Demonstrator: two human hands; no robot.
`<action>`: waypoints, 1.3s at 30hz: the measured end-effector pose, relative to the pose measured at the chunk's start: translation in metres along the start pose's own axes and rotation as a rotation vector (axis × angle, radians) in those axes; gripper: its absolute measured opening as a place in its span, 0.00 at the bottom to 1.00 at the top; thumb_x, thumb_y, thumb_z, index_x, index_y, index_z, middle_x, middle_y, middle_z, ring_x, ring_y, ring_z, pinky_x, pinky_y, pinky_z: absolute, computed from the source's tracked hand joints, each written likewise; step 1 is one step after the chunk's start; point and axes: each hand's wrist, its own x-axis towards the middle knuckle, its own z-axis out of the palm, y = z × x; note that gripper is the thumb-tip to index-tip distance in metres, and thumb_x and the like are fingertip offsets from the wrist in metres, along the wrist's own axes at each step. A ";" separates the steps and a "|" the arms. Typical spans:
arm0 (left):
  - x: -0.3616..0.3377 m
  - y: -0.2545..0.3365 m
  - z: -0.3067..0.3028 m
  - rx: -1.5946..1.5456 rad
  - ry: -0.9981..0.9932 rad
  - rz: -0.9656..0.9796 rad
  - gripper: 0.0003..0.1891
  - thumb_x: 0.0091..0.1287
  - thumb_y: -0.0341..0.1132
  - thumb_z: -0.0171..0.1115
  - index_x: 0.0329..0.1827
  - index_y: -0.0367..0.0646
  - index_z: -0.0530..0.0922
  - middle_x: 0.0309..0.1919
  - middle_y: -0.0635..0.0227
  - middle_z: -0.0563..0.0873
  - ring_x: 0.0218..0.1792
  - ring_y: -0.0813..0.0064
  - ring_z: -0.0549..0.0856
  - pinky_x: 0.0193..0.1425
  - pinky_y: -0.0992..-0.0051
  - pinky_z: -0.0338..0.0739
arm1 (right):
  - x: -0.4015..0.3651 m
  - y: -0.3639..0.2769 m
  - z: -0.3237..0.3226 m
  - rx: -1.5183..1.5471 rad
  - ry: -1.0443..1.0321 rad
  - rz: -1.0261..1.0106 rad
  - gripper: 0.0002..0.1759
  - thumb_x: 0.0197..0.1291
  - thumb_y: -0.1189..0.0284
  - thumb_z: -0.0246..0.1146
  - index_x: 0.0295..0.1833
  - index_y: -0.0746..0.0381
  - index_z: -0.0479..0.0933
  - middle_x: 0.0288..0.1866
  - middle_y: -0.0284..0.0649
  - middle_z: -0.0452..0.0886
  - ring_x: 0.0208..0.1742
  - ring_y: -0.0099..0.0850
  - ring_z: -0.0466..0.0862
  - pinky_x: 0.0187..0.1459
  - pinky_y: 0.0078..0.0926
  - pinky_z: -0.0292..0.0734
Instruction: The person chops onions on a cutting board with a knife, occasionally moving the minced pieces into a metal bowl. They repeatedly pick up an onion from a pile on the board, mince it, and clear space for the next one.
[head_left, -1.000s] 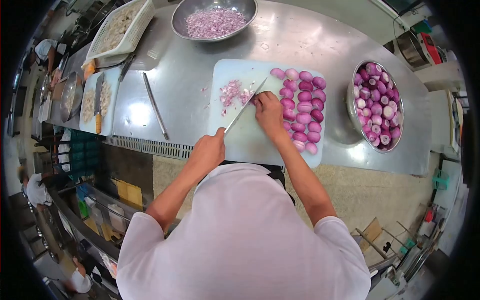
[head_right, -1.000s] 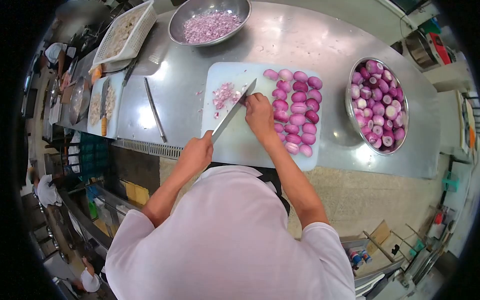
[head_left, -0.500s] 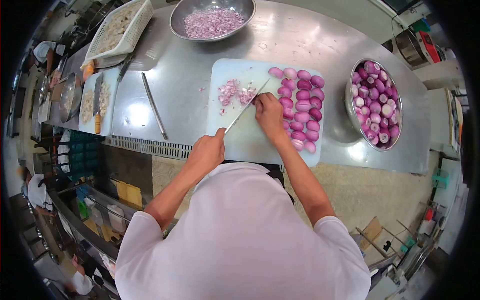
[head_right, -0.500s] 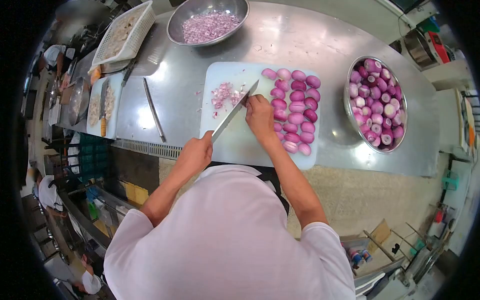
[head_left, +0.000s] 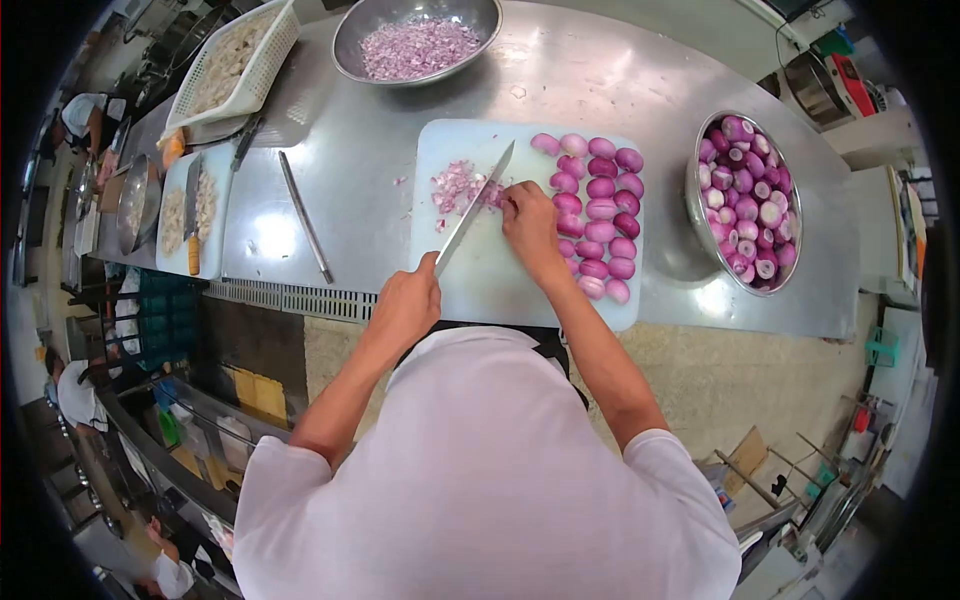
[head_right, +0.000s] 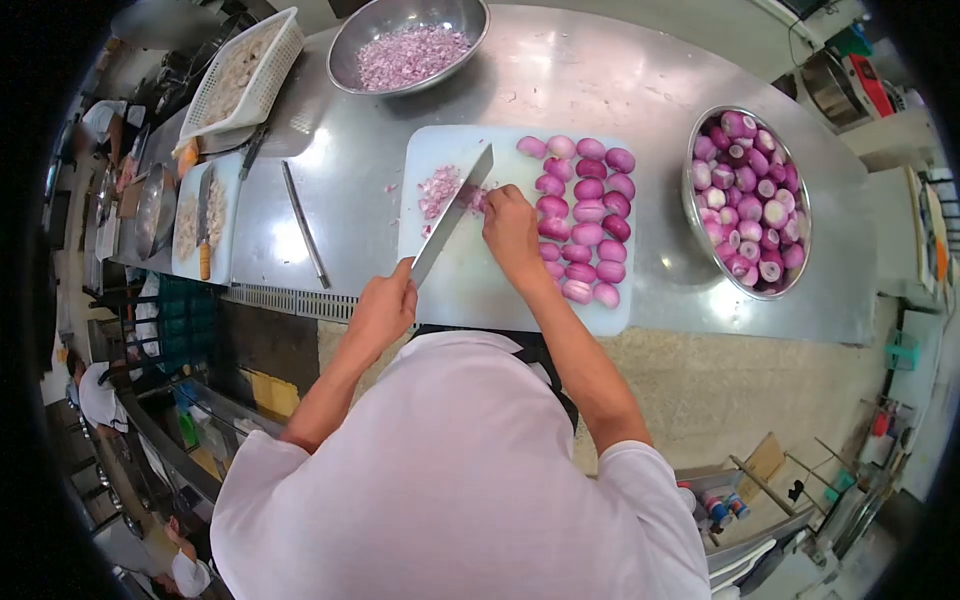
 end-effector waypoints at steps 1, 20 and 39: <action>-0.001 0.002 0.003 -0.027 0.017 0.028 0.20 0.64 0.23 0.56 0.59 0.30 0.72 0.23 0.44 0.82 0.28 0.40 0.83 0.35 0.47 0.75 | 0.001 0.000 0.002 0.005 0.005 0.012 0.05 0.55 0.82 0.63 0.37 0.68 0.83 0.38 0.51 0.82 0.38 0.52 0.83 0.41 0.46 0.78; 0.005 0.003 0.006 -0.052 -0.051 -0.034 0.15 0.68 0.27 0.55 0.57 0.33 0.74 0.24 0.43 0.82 0.29 0.39 0.82 0.35 0.48 0.75 | 0.001 0.008 0.002 0.011 -0.021 0.018 0.05 0.52 0.84 0.62 0.35 0.68 0.82 0.38 0.53 0.82 0.38 0.53 0.83 0.41 0.45 0.79; -0.008 0.003 0.004 -0.123 -0.034 -0.058 0.13 0.68 0.28 0.55 0.54 0.32 0.75 0.22 0.42 0.81 0.27 0.38 0.81 0.34 0.47 0.73 | 0.001 0.002 -0.007 -0.144 -0.127 -0.011 0.05 0.55 0.78 0.63 0.38 0.65 0.82 0.34 0.51 0.81 0.35 0.52 0.83 0.37 0.48 0.78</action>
